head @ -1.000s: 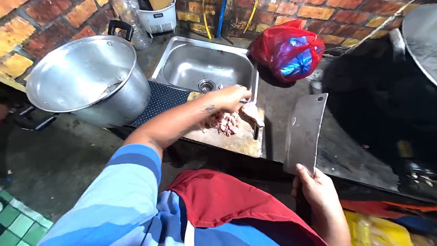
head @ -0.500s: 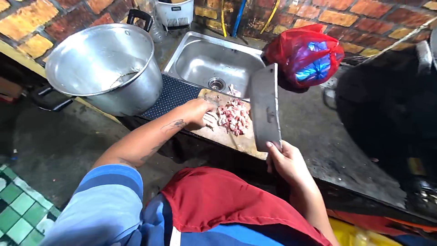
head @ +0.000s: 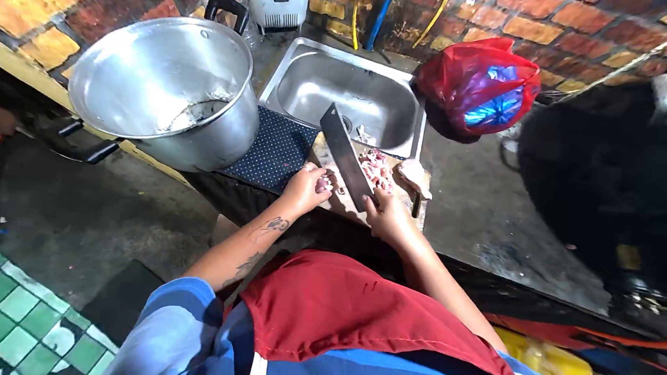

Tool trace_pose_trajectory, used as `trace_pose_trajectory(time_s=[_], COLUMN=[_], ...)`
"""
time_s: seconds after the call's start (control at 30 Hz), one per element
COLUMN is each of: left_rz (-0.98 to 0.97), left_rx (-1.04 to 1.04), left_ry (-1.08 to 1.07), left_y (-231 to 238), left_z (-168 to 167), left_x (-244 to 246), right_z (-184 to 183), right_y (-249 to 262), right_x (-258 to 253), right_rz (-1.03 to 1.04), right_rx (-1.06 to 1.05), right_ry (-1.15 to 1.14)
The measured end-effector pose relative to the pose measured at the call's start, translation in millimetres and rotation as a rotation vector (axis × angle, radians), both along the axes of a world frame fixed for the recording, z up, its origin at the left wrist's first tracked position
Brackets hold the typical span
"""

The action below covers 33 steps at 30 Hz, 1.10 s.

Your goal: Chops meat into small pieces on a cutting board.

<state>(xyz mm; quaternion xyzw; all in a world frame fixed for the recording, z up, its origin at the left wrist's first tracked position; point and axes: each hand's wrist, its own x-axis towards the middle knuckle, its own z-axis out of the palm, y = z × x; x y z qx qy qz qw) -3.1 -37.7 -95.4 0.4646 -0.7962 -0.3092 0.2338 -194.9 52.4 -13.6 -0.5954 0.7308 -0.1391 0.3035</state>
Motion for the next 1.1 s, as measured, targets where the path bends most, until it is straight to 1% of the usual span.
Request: trace_pose_trajectory(time_s=[0.07, 0.13, 0.17, 0.2, 0.23, 0.27, 0.3, 0.33, 0.37, 0.43, 0.47, 0.5, 0.53, 0.6, 0.67, 0.77, 0.83, 0.9, 0.97, 1.03, 1.1], left_rz=[0.008, -0.012, -0.031, -0.045, -0.051, -0.055, -0.057, -0.056, -0.051, -0.057, -0.073, -0.077, -0.077, -0.128, -0.155, -0.149, -0.128, -0.108, -0.088, -0.069, -0.072], left_rx=[0.027, 0.051, 0.023, -0.048, -0.068, -0.055, -0.047, -0.038, 0.001, -0.010, -0.022, -0.047, -0.071, -0.080, -0.115, -0.131, -0.169, -0.205, -0.203, -0.208, -0.199], left_ry=[-0.022, -0.051, -0.044, 0.011, 0.046, 0.045, 0.035, 0.010, -0.032, -0.032, -0.048, -0.069, -0.092, -0.120, -0.108, -0.092, -0.066, -0.052, -0.065, -0.062, -0.057], left_y=[-1, -3, -4, -4, -5, -6, -6, -5, -5, -3, -3, -8, -13, -11, -19, -20, -18, -15, -13, -12, -11], left_z=[-1, -2, -4, -10, -12, -11, -11, -9, -5, -2, 0, 2, 3, 0, 1, -3, -9, -12, -12, -14, -13], left_x=[0, -1, 0, 1, 2, 2, 1, 1, 0, 0, 0, -2, -3, -1, -4, -1, -2, -2, -2, -2, -2], right_z=[19, 44, 57, 69, 78, 81, 75, 60, 40, 5, 0, 4, 7, 3, 2, -12, -25, -31, -25, -10, 0], right_y=[3, 5, 4, 3, 1, -1, -1, 0, 2, 1, -2, -9, -13, -10, -24, -54, -74, -82, -67, -41, -27], right_x=[0, 0, 1, 3, 6, 9, 12, 13, 14, 19, 20, 20, 19, 22, 24, 28, 22, 13, 9, 12, 13], right_rz=[-0.028, -0.050, -0.055, -0.051, -0.046, -0.043, -0.049, -0.055, -0.050, -0.016, 0.004, 0.024, 0.040, 0.025, 0.016, 0.014, 0.020, 0.010, -0.008, -0.016, -0.018], right_rx=[-0.224, -0.552, -0.708, -0.849, -0.959, -1.010, -0.976, -0.845, -0.615, -0.026, 0.164, 0.281, 0.335, 0.373, 0.356, 0.317, 0.260, 0.249, 0.268, 0.328, 0.366], right_ry=[0.014, 0.023, -0.001, -0.033, -0.068, -0.076, -0.051, 0.004, 0.071, 0.169, 0.193, 0.213, 0.213, 0.171, 0.179, 0.193, 0.142, 0.049, 0.031, 0.076, 0.117])
